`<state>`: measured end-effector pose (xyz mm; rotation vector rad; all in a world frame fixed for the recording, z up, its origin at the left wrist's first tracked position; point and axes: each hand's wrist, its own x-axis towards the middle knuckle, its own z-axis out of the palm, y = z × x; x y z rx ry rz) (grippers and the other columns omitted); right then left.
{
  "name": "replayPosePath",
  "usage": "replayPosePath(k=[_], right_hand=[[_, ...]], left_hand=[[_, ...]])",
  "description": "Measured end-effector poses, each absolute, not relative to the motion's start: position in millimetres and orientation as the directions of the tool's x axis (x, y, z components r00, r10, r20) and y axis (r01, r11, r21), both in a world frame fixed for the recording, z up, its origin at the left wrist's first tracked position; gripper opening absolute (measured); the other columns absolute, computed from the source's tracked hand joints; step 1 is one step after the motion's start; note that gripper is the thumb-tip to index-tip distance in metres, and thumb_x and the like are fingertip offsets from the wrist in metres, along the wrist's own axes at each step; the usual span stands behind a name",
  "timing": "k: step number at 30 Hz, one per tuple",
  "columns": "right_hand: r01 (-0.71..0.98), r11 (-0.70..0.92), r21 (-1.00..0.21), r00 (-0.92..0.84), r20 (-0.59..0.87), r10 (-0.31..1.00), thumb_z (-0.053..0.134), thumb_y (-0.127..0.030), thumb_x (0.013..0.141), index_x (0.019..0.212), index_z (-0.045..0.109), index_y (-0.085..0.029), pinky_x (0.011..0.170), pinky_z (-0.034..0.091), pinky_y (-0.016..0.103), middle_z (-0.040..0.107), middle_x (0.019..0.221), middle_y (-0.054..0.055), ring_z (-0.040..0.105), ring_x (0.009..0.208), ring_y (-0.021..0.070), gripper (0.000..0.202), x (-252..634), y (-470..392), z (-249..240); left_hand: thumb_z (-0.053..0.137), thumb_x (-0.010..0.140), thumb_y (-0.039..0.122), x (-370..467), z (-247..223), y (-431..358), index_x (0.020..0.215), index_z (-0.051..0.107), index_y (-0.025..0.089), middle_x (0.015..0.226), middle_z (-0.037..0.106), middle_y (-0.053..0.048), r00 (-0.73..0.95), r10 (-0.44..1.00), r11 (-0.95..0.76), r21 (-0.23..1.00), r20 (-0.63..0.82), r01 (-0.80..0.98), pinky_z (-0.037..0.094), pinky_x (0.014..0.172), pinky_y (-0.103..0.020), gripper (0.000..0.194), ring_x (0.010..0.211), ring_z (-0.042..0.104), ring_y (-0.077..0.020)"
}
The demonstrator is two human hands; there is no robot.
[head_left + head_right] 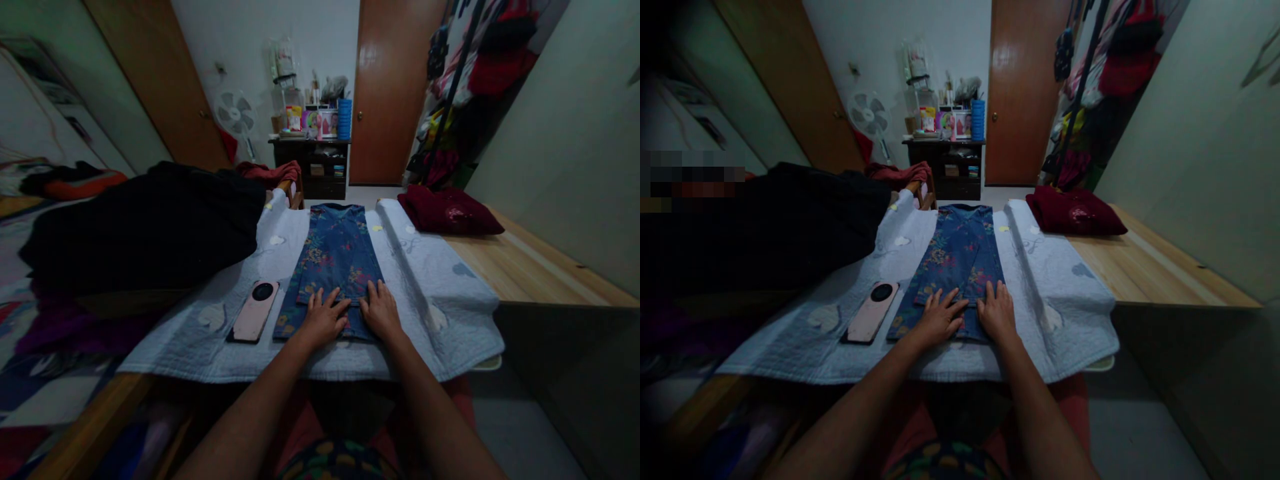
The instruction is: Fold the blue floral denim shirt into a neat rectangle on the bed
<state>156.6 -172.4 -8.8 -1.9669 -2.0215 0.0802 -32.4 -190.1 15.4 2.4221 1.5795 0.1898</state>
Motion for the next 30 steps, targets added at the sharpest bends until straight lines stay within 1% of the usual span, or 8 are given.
replayPosePath(k=[5,9,12,16,18,22,27,30], right_hand=[[0.952,0.095,-0.292,-0.032,0.214,0.976,0.048,-0.034,0.091,0.149,0.028,-0.006,0.112,0.028,0.044,0.027,0.154,0.024,0.028,0.142,0.0315,0.067,165,-184,-12],[0.938,0.132,-0.321,-0.054,0.241,0.969,0.044,-0.03,0.092,0.151,0.021,-0.003,0.113,0.029,0.042,0.028,0.154,0.023,0.025,0.144,0.0283,0.069,171,-191,-14],[0.935,0.15,-0.322,-0.066,0.258,0.964,0.043,-0.03,0.092,0.15,0.022,-0.003,0.113,0.03,0.042,0.03,0.153,0.023,0.026,0.144,0.0278,0.067,174,-195,-17],[0.937,0.168,-0.305,-0.074,0.298,0.952,0.043,-0.032,0.092,0.151,0.021,-0.006,0.112,0.031,0.044,0.032,0.153,0.022,0.027,0.143,0.0277,0.067,177,-201,-22],[0.941,0.171,-0.292,-0.077,0.308,0.948,0.043,-0.031,0.092,0.151,0.02,-0.006,0.112,0.032,0.045,0.032,0.153,0.022,0.028,0.143,0.0279,0.067,179,-204,-24],[0.945,0.175,-0.277,-0.079,0.325,0.943,0.042,-0.03,0.093,0.151,0.02,-0.005,0.112,0.033,0.045,0.035,0.151,0.022,0.031,0.142,0.028,0.066,185,-210,-29],[0.938,0.182,-0.294,-0.077,0.333,0.94,0.042,-0.03,0.093,0.151,0.018,-0.007,0.111,0.034,0.046,0.035,0.151,0.022,0.031,0.142,0.0282,0.067,194,-217,-34],[0.945,0.138,-0.296,-0.036,0.323,0.946,0.044,-0.026,0.091,0.148,0.029,-0.009,0.111,0.032,0.051,0.037,0.15,0.022,0.032,0.141,0.0305,0.061,192,-219,-26]], left_hand=[[0.05,0.092,0.045,-33,11,-190,0.142,0.043,0.041,0.159,0.027,0.0,0.403,0.915,-0.386,0.281,-0.004,0.879,0.016,0.113,-0.063,0.051,0.143,0.018,-0.0436],[0.05,0.091,0.048,-34,11,-190,0.142,0.043,0.04,0.159,0.025,0.0,0.408,0.913,-0.389,0.289,-0.006,0.875,0.015,0.113,-0.064,0.052,0.144,0.016,-0.0439],[0.051,0.089,0.053,-34,12,-192,0.142,0.043,0.039,0.16,0.024,0.0,0.413,0.911,-0.392,0.298,-0.009,0.871,0.015,0.113,-0.064,0.056,0.144,0.015,-0.0444],[0.055,0.083,0.06,-33,15,-194,0.143,0.041,0.039,0.16,0.023,-0.001,0.413,0.911,-0.391,0.304,-0.008,0.869,0.012,0.113,-0.064,0.065,0.144,0.013,-0.0453],[0.057,0.082,0.059,-33,16,-195,0.144,0.041,0.038,0.16,0.023,-0.001,0.412,0.911,-0.39,0.3,-0.008,0.87,0.012,0.114,-0.064,0.067,0.144,0.012,-0.0451],[0.059,0.081,0.05,-32,16,-196,0.143,0.041,0.037,0.159,0.024,-0.001,0.404,0.915,-0.385,0.288,-0.008,0.877,0.012,0.114,-0.063,0.066,0.144,0.013,-0.045],[0.06,0.08,0.049,-31,13,-197,0.143,0.042,0.037,0.159,0.023,0.0,0.402,0.915,-0.391,0.28,0.019,0.877,0.011,0.114,-0.063,0.066,0.145,0.012,-0.0434],[0.059,0.08,0.047,-31,11,-197,0.143,0.041,0.037,0.159,0.024,-0.001,0.404,0.914,-0.397,0.272,0.032,0.876,0.01,0.115,-0.063,0.066,0.145,0.012,-0.0431]])
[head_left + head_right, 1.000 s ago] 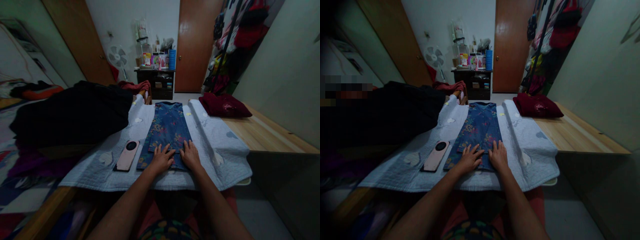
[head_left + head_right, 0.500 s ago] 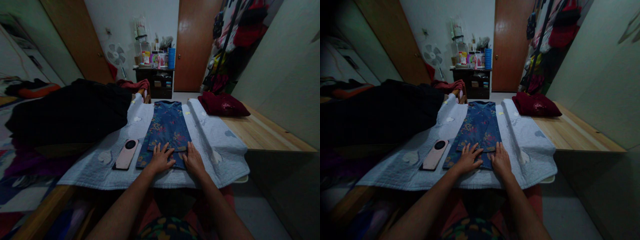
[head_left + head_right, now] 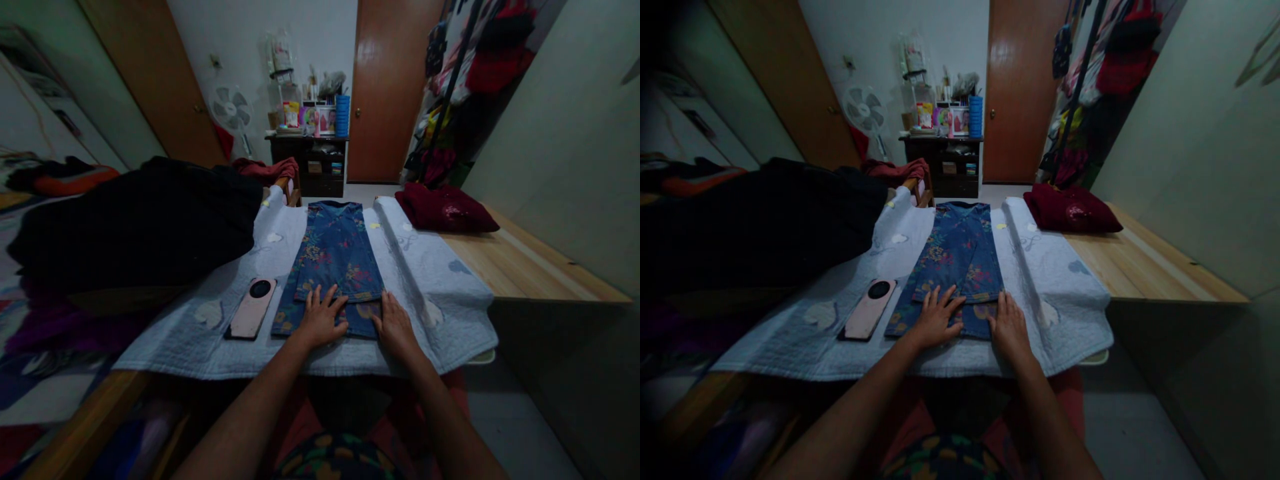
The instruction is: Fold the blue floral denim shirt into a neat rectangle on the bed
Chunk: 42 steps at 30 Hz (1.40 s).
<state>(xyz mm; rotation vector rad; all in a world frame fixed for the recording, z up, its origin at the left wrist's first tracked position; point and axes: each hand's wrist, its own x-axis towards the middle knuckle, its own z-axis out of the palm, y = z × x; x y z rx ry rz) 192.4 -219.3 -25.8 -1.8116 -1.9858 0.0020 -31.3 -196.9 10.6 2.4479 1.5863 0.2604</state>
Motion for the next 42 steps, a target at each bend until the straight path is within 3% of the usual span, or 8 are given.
replayPosePath(k=[3,8,11,22,34,42], right_hand=[[0.938,0.189,-0.291,-0.067,0.381,0.922,0.043,-0.02,0.091,0.137,0.046,-0.012,0.112,0.027,0.056,0.038,0.15,0.019,0.032,0.141,0.0305,0.048,181,-221,-9],[0.814,0.498,-0.299,-0.378,0.379,0.845,0.04,-0.021,0.095,0.127,0.058,-0.016,0.111,0.034,0.046,0.051,0.142,0.013,0.045,0.133,0.0225,0.037,150,-229,4],[0.832,0.474,-0.289,-0.38,0.327,0.865,0.042,-0.026,0.096,0.128,0.058,-0.017,0.109,0.038,0.045,0.05,0.144,0.012,0.046,0.133,0.0246,0.037,141,-235,-2],[0.91,0.366,-0.193,-0.308,0.277,0.91,0.047,-0.037,0.096,0.139,0.049,-0.011,0.112,0.032,0.046,0.044,0.148,0.013,0.037,0.139,0.0275,0.05,160,-245,-7],[0.944,0.286,-0.166,-0.237,0.263,0.935,0.04,-0.045,0.097,0.142,0.044,-0.008,0.111,0.033,0.046,0.039,0.151,0.017,0.033,0.141,0.0289,0.058,189,-255,-19],[0.957,0.234,-0.171,-0.202,0.185,0.962,0.038,-0.047,0.097,0.148,0.037,-0.015,0.113,0.028,0.046,0.034,0.154,0.012,0.03,0.143,0.0263,0.059,219,-273,-19]], left_hand=[[0.06,0.08,0.047,-31,8,-197,0.143,0.041,0.037,0.16,0.023,-0.001,0.403,0.914,-0.399,0.268,0.044,0.877,0.01,0.115,-0.062,0.067,0.144,0.013,-0.0433],[0.06,0.08,0.05,-32,7,-196,0.144,0.039,0.038,0.16,0.022,-0.001,0.41,0.912,-0.402,0.267,0.031,0.876,0.011,0.115,-0.062,0.069,0.145,0.012,-0.0422],[0.06,0.079,0.053,-33,7,-196,0.144,0.039,0.037,0.16,0.022,-0.001,0.418,0.908,-0.41,0.271,0.03,0.871,0.011,0.115,-0.062,0.07,0.145,0.011,-0.0428],[0.062,0.08,0.05,-32,6,-196,0.143,0.04,0.037,0.159,0.023,-0.001,0.414,0.909,-0.411,0.255,0.046,0.875,0.011,0.114,-0.061,0.068,0.144,0.013,-0.0427],[0.061,0.08,0.05,-33,5,-196,0.145,0.038,0.037,0.16,0.022,-0.001,0.423,0.905,-0.42,0.256,0.046,0.871,0.01,0.115,-0.061,0.069,0.145,0.012,-0.042],[0.061,0.08,0.049,-34,6,-196,0.144,0.04,0.037,0.16,0.021,-0.001,0.421,0.906,-0.417,0.257,0.041,0.872,0.01,0.115,-0.06,0.069,0.145,0.011,-0.0423]])
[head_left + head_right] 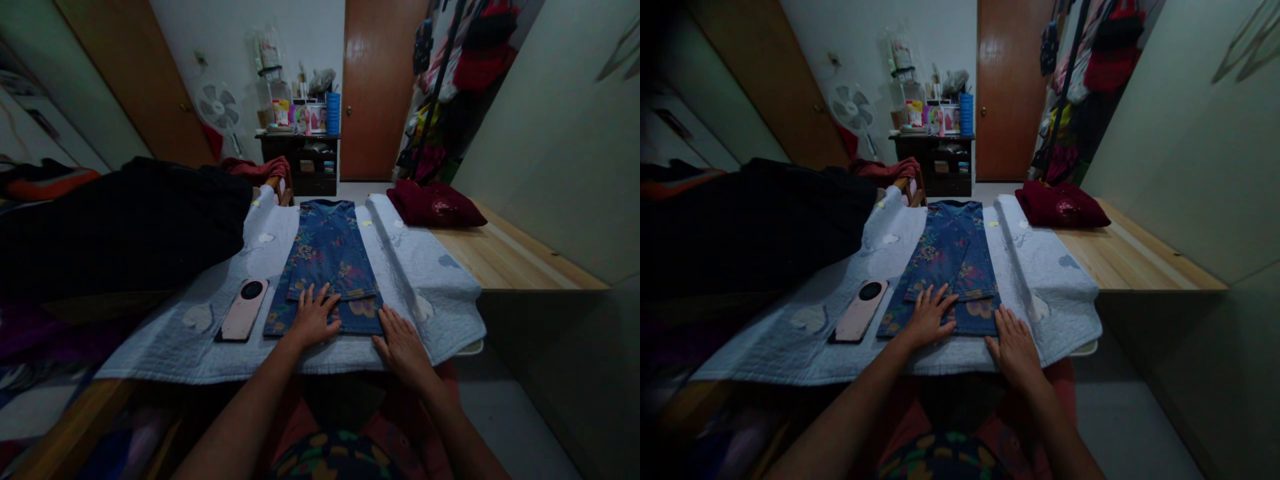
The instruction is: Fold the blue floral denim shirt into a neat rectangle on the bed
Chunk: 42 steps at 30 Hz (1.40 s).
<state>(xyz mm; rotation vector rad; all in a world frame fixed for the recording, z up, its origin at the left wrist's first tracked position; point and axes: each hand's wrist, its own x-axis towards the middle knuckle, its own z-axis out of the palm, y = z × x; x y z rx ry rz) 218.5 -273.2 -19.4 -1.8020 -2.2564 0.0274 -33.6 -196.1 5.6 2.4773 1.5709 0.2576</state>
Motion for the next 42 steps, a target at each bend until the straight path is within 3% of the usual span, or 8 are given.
replayPosePath(k=[6,10,14,21,26,33,37,42], right_hand=[[0.957,0.211,-0.198,-0.179,0.167,0.969,0.04,-0.044,0.096,0.141,0.047,-0.014,0.11,0.032,0.047,0.044,0.149,0.013,0.037,0.138,0.0287,0.054,224,-272,-8],[0.921,0.195,-0.336,-0.11,0.257,0.96,0.034,-0.03,0.098,0.106,0.068,-0.017,0.103,0.04,0.038,0.066,0.118,0.013,0.058,0.114,0.024,0.037,211,-254,11],[0.872,0.25,-0.421,-0.09,0.363,0.927,0.04,-0.019,0.093,0.1,0.065,-0.018,0.093,0.046,0.035,0.066,0.103,0.01,0.059,0.099,0.0225,0.027,185,-228,24],[0.912,0.25,-0.326,-0.098,0.418,0.903,0.045,-0.028,0.094,0.128,0.054,-0.014,0.109,0.035,0.043,0.046,0.14,0.016,0.039,0.133,0.0279,0.037,153,-183,18],[0.923,0.284,-0.26,-0.198,0.312,0.929,0.045,-0.036,0.096,0.132,0.051,-0.012,0.11,0.031,0.05,0.045,0.143,0.019,0.036,0.137,0.0307,0.044,156,-175,-4],[0.914,0.308,-0.265,-0.239,0.264,0.935,0.042,-0.037,0.097,0.136,0.049,-0.01,0.112,0.03,0.046,0.044,0.146,0.018,0.036,0.138,0.0286,0.047,172,-172,-13],[0.925,0.254,-0.282,-0.207,0.188,0.96,0.04,-0.038,0.097,0.142,0.042,-0.008,0.114,0.026,0.043,0.039,0.15,0.018,0.03,0.141,0.0267,0.054,185,-173,-11],[0.945,0.195,-0.262,-0.18,0.081,0.98,0.034,-0.043,0.099,0.148,0.034,-0.014,0.116,0.018,0.046,0.028,0.157,0.011,0.022,0.145,0.0244,0.057,195,-179,-8]], left_hand=[[0.061,0.08,0.049,-33,6,-197,0.144,0.04,0.036,0.161,0.02,-0.003,0.421,0.906,-0.419,0.251,0.047,0.873,0.009,0.115,-0.06,0.068,0.145,0.011,-0.043],[0.06,0.082,0.047,-33,6,-198,0.144,0.039,0.036,0.161,0.02,-0.003,0.421,0.905,-0.422,0.243,0.059,0.873,0.01,0.115,-0.06,0.067,0.145,0.012,-0.0412],[0.058,0.084,0.046,-32,7,-199,0.145,0.038,0.035,0.161,0.02,-0.003,0.43,0.9,-0.434,0.234,0.07,0.87,0.009,0.116,-0.059,0.065,0.146,0.013,-0.0363],[0.058,0.083,0.044,-33,9,-200,0.144,0.039,0.036,0.16,0.023,-0.003,0.432,0.899,-0.436,0.232,0.071,0.87,0.009,0.116,-0.058,0.064,0.146,0.015,-0.0345],[0.057,0.083,0.046,-33,7,-199,0.143,0.04,0.035,0.159,0.024,-0.003,0.429,0.9,-0.434,0.23,0.076,0.871,0.01,0.116,-0.059,0.063,0.146,0.016,-0.0348],[0.058,0.082,0.047,-32,7,-198,0.143,0.04,0.036,0.16,0.023,-0.002,0.427,0.903,-0.427,0.232,0.052,0.874,0.01,0.116,-0.059,0.065,0.146,0.015,-0.0342],[0.058,0.082,0.049,-32,7,-198,0.144,0.039,0.036,0.16,0.022,-0.002,0.427,0.903,-0.425,0.232,0.047,0.875,0.01,0.116,-0.06,0.065,0.146,0.014,-0.0341],[0.057,0.083,0.051,-32,4,-197,0.143,0.04,0.036,0.16,0.023,-0.002,0.42,0.905,-0.424,0.225,0.068,0.877,0.01,0.116,-0.06,0.064,0.146,0.015,-0.0341]])
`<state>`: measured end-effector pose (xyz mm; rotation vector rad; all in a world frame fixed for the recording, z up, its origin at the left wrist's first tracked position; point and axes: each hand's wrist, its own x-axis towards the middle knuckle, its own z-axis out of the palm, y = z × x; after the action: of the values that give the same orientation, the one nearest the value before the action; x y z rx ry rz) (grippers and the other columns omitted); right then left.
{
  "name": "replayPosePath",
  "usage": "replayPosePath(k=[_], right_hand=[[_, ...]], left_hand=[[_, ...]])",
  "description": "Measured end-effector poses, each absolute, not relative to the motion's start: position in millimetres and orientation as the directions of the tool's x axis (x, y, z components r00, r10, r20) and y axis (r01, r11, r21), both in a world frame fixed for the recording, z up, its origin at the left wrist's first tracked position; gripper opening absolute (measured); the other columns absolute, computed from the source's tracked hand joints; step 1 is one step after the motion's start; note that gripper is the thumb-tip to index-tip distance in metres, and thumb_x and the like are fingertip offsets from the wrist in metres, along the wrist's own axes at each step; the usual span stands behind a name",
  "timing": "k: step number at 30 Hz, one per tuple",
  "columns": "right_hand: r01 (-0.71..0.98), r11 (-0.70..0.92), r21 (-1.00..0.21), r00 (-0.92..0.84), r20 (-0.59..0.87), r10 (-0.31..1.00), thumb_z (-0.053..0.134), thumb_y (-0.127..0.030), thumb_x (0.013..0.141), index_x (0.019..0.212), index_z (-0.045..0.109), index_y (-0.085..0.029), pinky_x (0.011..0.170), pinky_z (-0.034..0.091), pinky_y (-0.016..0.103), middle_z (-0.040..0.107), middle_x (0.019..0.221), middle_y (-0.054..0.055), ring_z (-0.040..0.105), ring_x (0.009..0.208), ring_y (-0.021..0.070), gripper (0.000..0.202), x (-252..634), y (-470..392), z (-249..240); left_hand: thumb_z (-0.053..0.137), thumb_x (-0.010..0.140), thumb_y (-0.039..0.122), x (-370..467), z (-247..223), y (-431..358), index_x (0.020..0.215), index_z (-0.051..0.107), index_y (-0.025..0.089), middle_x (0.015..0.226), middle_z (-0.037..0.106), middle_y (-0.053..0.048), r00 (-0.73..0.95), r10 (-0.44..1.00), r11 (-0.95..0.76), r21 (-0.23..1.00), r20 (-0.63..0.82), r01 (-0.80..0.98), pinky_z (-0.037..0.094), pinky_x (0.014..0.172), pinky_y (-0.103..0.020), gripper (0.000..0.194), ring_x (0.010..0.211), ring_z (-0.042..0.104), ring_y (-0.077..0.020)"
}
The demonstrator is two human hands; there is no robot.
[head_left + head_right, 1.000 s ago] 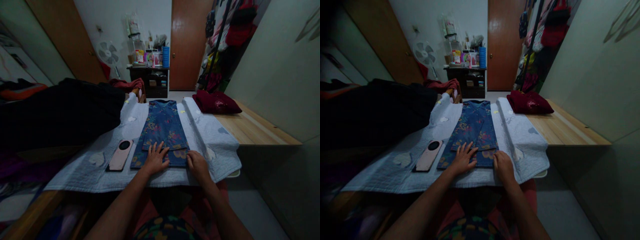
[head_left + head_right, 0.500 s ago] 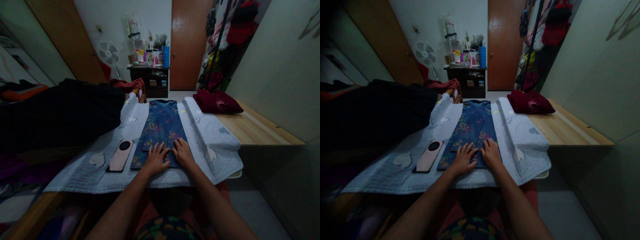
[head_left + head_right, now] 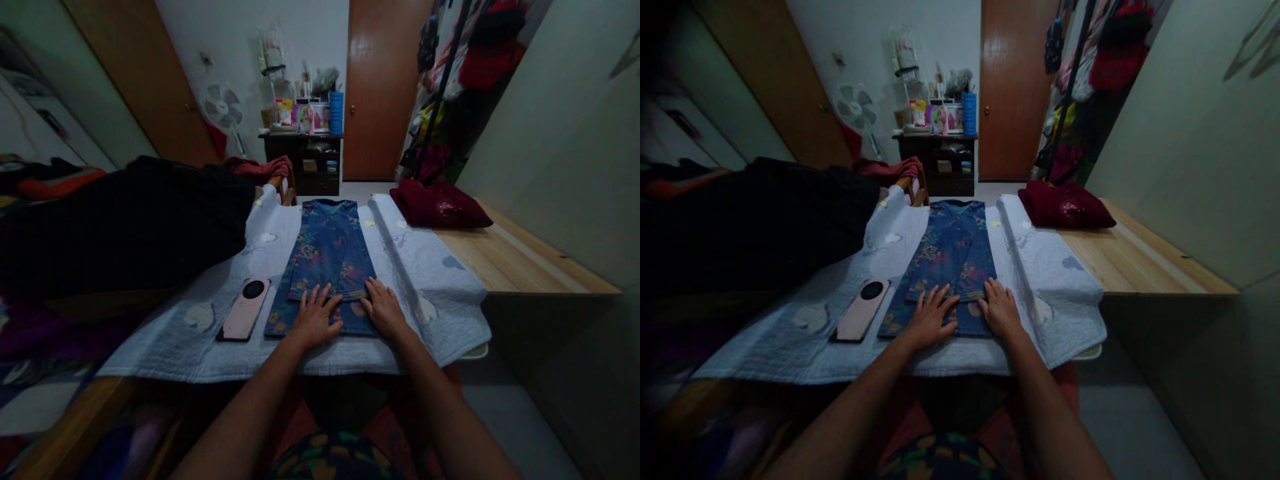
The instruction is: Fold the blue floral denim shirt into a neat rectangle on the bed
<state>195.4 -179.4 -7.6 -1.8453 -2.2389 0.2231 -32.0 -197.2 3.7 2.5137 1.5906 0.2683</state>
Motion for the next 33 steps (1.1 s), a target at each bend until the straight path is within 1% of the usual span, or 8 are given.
replayPosePath(k=[6,9,12,14,18,21,28,33], right_hand=[[0.968,0.126,-0.216,-0.13,-0.008,0.991,0.036,-0.039,0.097,0.15,0.03,-0.017,0.115,0.015,0.051,0.023,0.159,0.01,0.021,0.146,0.0266,0.058,199,-188,3],[0.979,0.062,-0.192,-0.065,-0.01,0.998,0.041,-0.036,0.095,0.148,0.034,-0.015,0.115,0.012,0.057,0.027,0.157,0.013,0.021,0.145,0.0301,0.057,194,-193,9],[0.977,0.081,-0.197,-0.069,0.066,0.995,0.044,-0.026,0.091,0.145,0.039,-0.012,0.116,0.008,0.056,0.027,0.157,0.014,0.018,0.146,0.0304,0.056,181,-194,14],[0.956,0.174,-0.235,-0.149,0.122,0.981,0.044,-0.018,0.086,0.145,0.04,-0.012,0.118,0.008,0.051,0.025,0.158,0.012,0.017,0.146,0.0273,0.059,169,-192,18],[0.86,0.366,-0.354,-0.334,0.151,0.931,0.039,-0.007,0.077,0.147,0.037,-0.011,0.119,0.015,0.04,0.028,0.158,0.009,0.021,0.146,0.0186,0.071,145,-186,18],[0.82,0.402,-0.408,-0.388,0.12,0.914,0.04,-0.01,0.078,0.147,0.037,-0.013,0.118,0.021,0.04,0.032,0.156,0.01,0.027,0.144,0.0195,0.07,135,-184,12],[0.826,0.392,-0.405,-0.378,0.119,0.918,0.043,-0.011,0.079,0.145,0.042,-0.015,0.117,0.022,0.043,0.036,0.154,0.009,0.029,0.143,0.0225,0.066,133,-184,3],[0.836,0.392,-0.383,-0.375,0.124,0.919,0.039,-0.011,0.083,0.145,0.041,-0.015,0.116,0.023,0.043,0.023,0.159,0.009,0.027,0.144,0.0218,0.062,133,-185,4]], left_hand=[[0.056,0.084,0.049,-33,2,-198,0.144,0.038,0.036,0.16,0.023,-0.003,0.427,0.9,-0.436,0.202,0.087,0.877,0.011,0.116,-0.06,0.064,0.146,0.016,-0.0341],[0.056,0.084,0.046,-32,1,-198,0.149,0.029,0.034,0.16,0.024,-0.004,0.429,0.897,-0.441,0.206,0.104,0.874,0.01,0.116,-0.059,0.072,0.146,0.015,-0.034],[0.056,0.082,0.044,-32,-1,-198,0.154,0.013,0.024,0.16,0.024,-0.007,0.414,0.903,-0.43,0.245,0.117,0.869,0.009,0.117,-0.057,0.087,0.147,0.015,-0.0324],[0.056,0.081,0.043,-32,-3,-198,0.154,0.009,0.016,0.159,0.025,-0.011,0.399,0.909,-0.416,0.27,0.118,0.868,0.008,0.118,-0.055,0.091,0.147,0.015,-0.0315],[0.056,0.08,0.044,-32,-5,-198,0.151,0.018,0.014,0.158,0.027,-0.013,0.397,0.911,-0.412,0.28,0.111,0.867,0.01,0.118,-0.056,0.085,0.147,0.015,-0.0318],[0.055,0.082,0.044,-32,-4,-198,0.149,0.024,0.015,0.157,0.028,-0.013,0.401,0.908,-0.42,0.28,0.126,0.863,0.011,0.118,-0.056,0.08,0.147,0.017,-0.0314],[0.057,0.08,0.044,-31,-2,-200,0.146,0.029,0.015,0.155,0.032,-0.015,0.385,0.909,-0.416,0.305,0.158,0.857,0.014,0.118,-0.056,0.077,0.146,0.022,-0.031],[0.057,0.08,0.044,-32,-4,-200,0.146,0.028,0.014,0.154,0.033,-0.016,0.391,0.905,-0.425,0.3,0.169,0.854,0.014,0.118,-0.056,0.078,0.145,0.023,-0.031]])
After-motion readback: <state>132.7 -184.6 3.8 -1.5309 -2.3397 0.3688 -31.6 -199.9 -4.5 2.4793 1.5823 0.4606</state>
